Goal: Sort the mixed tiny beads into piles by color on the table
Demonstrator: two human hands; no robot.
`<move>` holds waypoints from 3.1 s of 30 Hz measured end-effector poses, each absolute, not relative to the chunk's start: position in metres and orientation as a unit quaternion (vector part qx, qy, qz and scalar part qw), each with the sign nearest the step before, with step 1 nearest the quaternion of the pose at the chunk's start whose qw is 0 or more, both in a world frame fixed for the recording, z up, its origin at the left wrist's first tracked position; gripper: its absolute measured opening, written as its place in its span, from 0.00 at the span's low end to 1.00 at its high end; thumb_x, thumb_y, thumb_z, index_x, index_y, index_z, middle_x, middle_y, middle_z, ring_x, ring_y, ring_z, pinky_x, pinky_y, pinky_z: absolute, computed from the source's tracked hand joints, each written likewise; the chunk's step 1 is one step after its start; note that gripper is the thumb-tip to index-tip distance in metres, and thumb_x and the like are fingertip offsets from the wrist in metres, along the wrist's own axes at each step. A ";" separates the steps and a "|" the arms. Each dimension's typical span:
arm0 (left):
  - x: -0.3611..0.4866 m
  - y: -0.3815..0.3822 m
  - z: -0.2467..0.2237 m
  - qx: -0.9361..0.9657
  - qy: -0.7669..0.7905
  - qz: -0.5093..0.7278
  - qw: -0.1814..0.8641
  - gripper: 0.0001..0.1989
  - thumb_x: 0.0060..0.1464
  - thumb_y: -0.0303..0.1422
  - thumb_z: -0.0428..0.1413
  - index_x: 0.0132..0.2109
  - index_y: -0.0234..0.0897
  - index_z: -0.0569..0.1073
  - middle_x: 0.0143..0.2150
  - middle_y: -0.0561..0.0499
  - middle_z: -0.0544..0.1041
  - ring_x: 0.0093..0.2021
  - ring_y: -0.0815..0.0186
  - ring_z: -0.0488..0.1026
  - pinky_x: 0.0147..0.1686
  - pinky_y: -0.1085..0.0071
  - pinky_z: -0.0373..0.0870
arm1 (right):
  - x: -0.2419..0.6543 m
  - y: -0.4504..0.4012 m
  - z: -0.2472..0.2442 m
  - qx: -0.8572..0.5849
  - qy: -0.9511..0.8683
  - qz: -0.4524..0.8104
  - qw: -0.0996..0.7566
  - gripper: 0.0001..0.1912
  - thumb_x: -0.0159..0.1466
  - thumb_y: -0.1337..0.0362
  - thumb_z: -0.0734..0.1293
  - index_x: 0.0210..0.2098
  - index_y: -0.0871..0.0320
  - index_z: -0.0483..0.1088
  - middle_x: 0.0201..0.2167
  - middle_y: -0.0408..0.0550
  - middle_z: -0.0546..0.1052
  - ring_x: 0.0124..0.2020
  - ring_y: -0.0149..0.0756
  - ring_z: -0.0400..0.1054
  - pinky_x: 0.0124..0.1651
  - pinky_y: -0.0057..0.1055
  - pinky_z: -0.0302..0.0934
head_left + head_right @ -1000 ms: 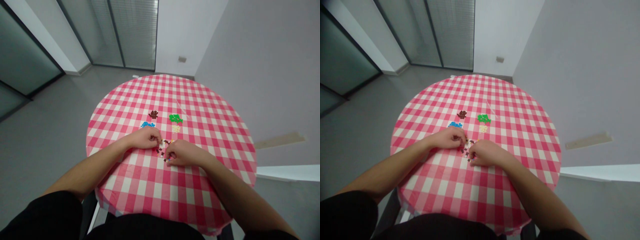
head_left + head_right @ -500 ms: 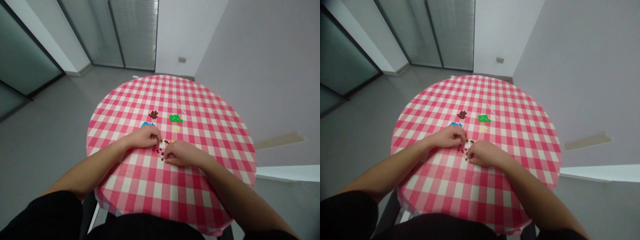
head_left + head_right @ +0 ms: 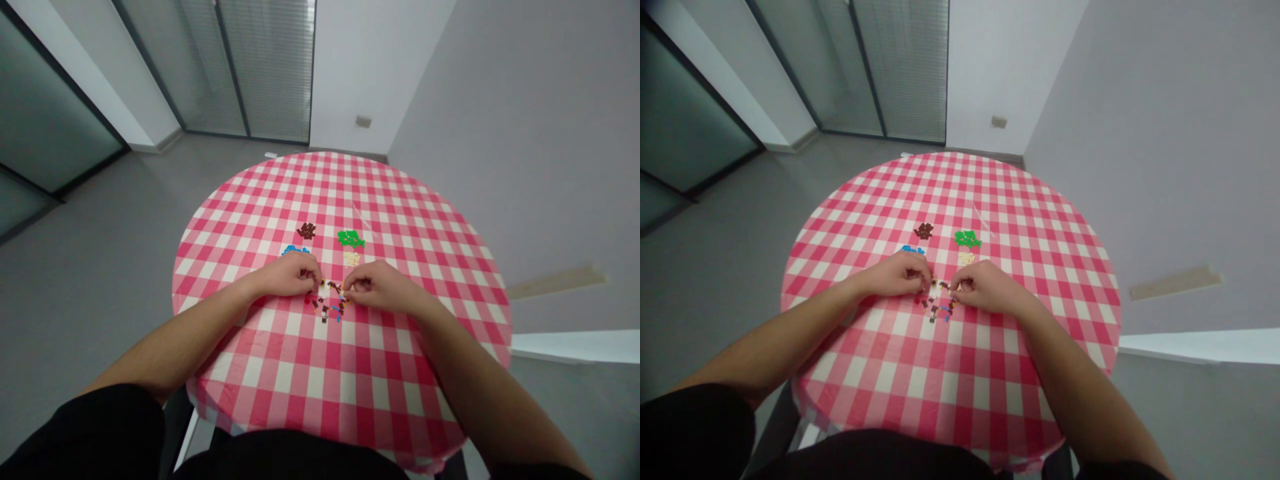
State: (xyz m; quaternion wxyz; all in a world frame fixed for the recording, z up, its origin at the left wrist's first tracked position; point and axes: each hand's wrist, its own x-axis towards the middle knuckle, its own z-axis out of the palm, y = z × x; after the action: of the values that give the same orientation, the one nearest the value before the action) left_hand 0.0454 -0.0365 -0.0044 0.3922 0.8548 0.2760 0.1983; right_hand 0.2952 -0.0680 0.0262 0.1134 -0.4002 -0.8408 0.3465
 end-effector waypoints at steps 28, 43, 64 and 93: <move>0.044 -0.038 -0.004 0.862 0.275 0.175 0.387 0.13 0.47 0.19 0.51 0.34 0.35 0.78 0.34 0.51 0.79 0.35 0.68 0.74 0.39 0.73 0.69 | 0.335 -0.042 0.021 -0.588 -0.764 0.260 -0.047 0.11 0.63 0.62 0.63 0.25 0.58 0.66 0.27 0.49 0.75 0.27 0.36 0.66 0.30 0.32 0.52; 0.044 -0.037 -0.003 0.863 0.276 0.170 0.388 0.12 0.47 0.20 0.51 0.34 0.35 0.78 0.34 0.51 0.79 0.36 0.68 0.74 0.39 0.72 0.69 | 0.338 -0.041 0.016 -0.570 -0.779 0.260 0.022 0.04 0.60 0.67 0.67 0.34 0.58 0.75 0.30 0.48 0.79 0.30 0.36 0.71 0.33 0.30 0.59; 0.044 -0.037 -0.004 0.864 0.276 0.174 0.384 0.12 0.48 0.20 0.52 0.34 0.35 0.79 0.34 0.51 0.79 0.35 0.68 0.74 0.39 0.73 0.69 | 0.312 -0.050 0.015 -0.489 -0.828 0.256 0.100 0.06 0.62 0.64 0.67 0.33 0.57 0.77 0.30 0.47 0.80 0.30 0.34 0.71 0.33 0.29 0.59; 0.042 -0.034 -0.005 0.858 0.310 0.230 0.340 0.11 0.49 0.20 0.51 0.34 0.35 0.77 0.34 0.52 0.79 0.35 0.68 0.75 0.38 0.72 0.69 | 0.295 -0.061 0.018 -0.456 -0.852 0.246 0.076 0.10 0.59 0.69 0.64 0.32 0.56 0.79 0.29 0.47 0.80 0.28 0.34 0.69 0.33 0.29 0.57</move>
State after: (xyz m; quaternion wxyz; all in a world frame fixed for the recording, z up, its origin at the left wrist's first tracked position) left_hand 0.0423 -0.0337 -0.0054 0.3402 0.8575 0.3101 0.2296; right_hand 0.2954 -0.0610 0.0176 0.0755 -0.4563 -0.8518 0.2459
